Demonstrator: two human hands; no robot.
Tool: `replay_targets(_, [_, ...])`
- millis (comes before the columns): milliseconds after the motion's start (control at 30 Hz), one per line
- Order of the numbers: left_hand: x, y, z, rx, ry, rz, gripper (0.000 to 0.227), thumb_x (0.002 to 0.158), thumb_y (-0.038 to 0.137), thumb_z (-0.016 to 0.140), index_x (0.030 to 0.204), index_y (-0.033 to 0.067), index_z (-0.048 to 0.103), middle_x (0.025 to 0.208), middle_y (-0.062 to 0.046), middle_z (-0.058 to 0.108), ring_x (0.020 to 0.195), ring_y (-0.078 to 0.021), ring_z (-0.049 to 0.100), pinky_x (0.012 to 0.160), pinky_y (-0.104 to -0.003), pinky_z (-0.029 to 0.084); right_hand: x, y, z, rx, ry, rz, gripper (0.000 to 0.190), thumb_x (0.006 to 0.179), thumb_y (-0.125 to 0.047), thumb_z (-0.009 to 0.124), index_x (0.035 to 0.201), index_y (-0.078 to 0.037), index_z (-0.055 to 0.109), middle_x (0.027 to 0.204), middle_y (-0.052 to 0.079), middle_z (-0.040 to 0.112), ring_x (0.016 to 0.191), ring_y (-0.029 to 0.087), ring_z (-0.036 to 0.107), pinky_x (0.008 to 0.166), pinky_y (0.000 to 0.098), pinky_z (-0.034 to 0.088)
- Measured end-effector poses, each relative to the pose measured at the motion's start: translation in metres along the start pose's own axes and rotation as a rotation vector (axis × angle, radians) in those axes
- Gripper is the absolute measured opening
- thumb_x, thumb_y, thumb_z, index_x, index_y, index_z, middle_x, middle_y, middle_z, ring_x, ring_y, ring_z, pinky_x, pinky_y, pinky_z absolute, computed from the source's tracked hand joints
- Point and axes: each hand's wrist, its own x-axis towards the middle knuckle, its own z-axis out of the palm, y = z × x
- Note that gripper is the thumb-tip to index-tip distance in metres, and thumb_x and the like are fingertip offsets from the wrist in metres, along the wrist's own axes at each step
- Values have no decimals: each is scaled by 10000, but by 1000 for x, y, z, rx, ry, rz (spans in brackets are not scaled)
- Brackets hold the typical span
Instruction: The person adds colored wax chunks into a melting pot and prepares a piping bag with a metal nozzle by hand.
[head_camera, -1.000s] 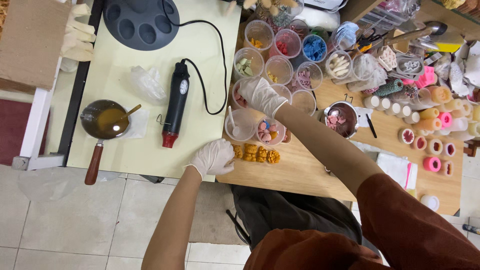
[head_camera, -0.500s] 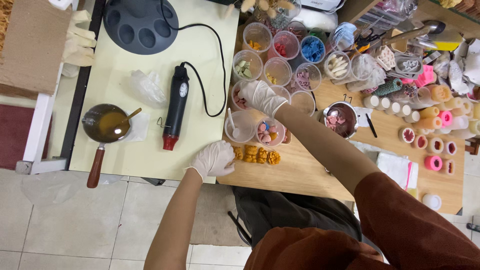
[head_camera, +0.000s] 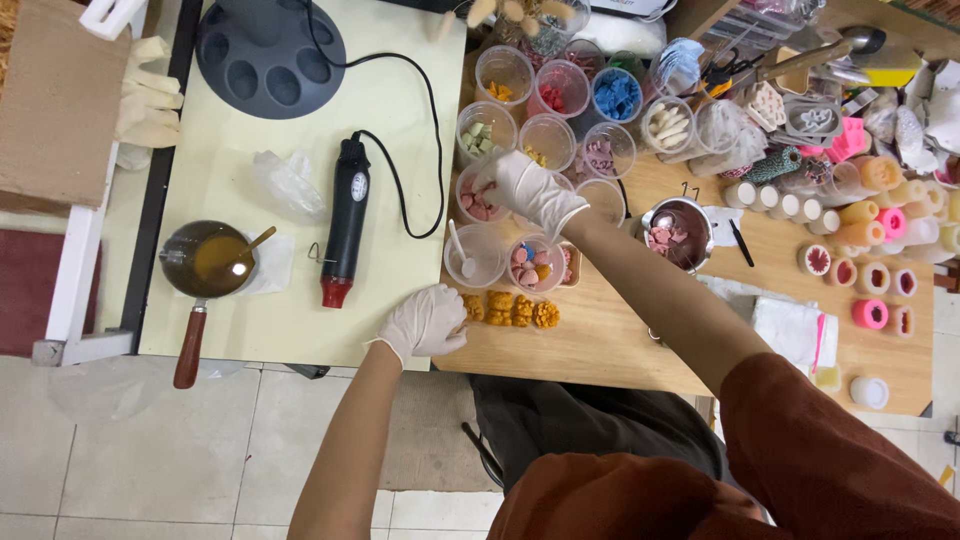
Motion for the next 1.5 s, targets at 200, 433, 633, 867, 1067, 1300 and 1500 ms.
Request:
replay_targets(200, [4,2,-2,47,-59,43,322,795,350,686,700,43,677,799,-154,636,820,-338,609,791,-465,503,-46,-31,-62,755,67,639,277,822,-37,794,1096,4,780,1005,127,797,891,162,750,809,293,606])
replay_targets(433, [11,2,-2,67,-91,21,318,795,358,697,721,51,657,782,-155,620,807,-330,605,785,-448,501,-197,-13,-149,1181,532,840,326,922,-72,740,1210,74,696,1107,118,753,944,158,745,895,280,612])
replay_targets(633, [16,5,-1,104,-112,66,303,777,349,708,721,59,640,768,-147,611,787,-326,601,773,-447,496,-297,21,-146,882,599,1004,270,895,-59,759,1131,70,746,969,122,780,843,173,735,788,282,599])
replay_targets(867, [22,9,0,149,-213,23,316,789,364,707,759,56,642,788,-157,607,796,-331,599,779,-453,493,-317,60,-94,460,333,1034,233,788,-70,784,1019,-49,808,964,99,803,847,134,746,803,272,587])
replay_targets(1067, [23,8,0,124,-187,13,313,762,360,710,744,55,641,784,-150,603,789,-322,600,770,-448,497,-309,55,-111,46,141,1016,230,831,-199,703,1019,-159,830,929,149,772,827,264,747,817,353,581])
replay_targets(1300, [22,9,-4,151,-173,-16,327,788,379,691,739,57,657,776,-141,604,788,-314,598,761,-437,498,-217,-3,-155,-85,248,922,209,873,-266,688,995,-145,807,884,132,759,796,299,731,732,410,565])
replay_targets(1500, [22,11,-10,130,-173,32,336,834,365,650,712,53,671,746,-131,604,787,-304,599,782,-426,494,-128,-39,-138,-6,254,490,177,883,-185,720,1025,-99,781,933,156,755,821,333,729,758,416,577])
